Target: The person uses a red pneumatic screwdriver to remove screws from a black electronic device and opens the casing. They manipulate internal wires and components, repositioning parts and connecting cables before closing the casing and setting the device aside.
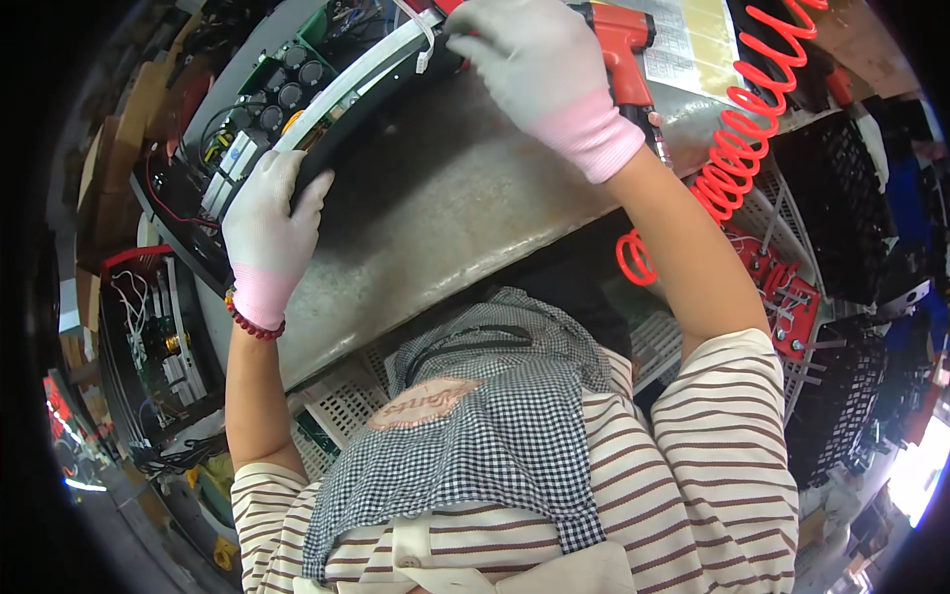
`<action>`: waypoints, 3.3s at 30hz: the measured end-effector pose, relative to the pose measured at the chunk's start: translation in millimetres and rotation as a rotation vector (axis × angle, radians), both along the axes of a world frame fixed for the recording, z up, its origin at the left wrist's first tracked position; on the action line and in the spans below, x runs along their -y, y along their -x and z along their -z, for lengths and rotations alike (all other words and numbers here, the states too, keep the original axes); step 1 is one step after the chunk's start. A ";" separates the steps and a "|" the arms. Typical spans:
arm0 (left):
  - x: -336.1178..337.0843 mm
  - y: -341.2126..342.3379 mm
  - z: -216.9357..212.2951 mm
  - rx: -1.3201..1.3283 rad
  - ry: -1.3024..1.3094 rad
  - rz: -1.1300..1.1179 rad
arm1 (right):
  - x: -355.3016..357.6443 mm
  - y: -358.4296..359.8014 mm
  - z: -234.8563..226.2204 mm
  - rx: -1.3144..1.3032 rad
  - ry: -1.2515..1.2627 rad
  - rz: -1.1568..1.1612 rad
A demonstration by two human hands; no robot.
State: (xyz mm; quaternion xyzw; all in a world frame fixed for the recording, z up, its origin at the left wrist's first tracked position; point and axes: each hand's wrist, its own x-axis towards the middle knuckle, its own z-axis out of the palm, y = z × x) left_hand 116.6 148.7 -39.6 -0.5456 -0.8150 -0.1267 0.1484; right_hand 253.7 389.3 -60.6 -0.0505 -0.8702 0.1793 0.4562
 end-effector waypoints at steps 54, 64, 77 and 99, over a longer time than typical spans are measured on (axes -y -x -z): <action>-58.9 -51.4 -66.1 0.457 0.016 0.086 | 29.3 -32.2 68.1 -0.090 0.695 0.028; -111.1 -62.2 -39.5 0.668 -0.067 0.116 | 6.2 -28.3 58.8 -0.042 0.452 -0.177; -112.0 -44.3 -32.3 0.762 -0.176 -0.022 | 25.8 -27.1 53.4 -0.104 0.598 -0.117; 114.2 72.4 -72.9 0.664 -0.456 -0.470 | -20.2 -39.5 35.3 -0.012 1.335 -0.395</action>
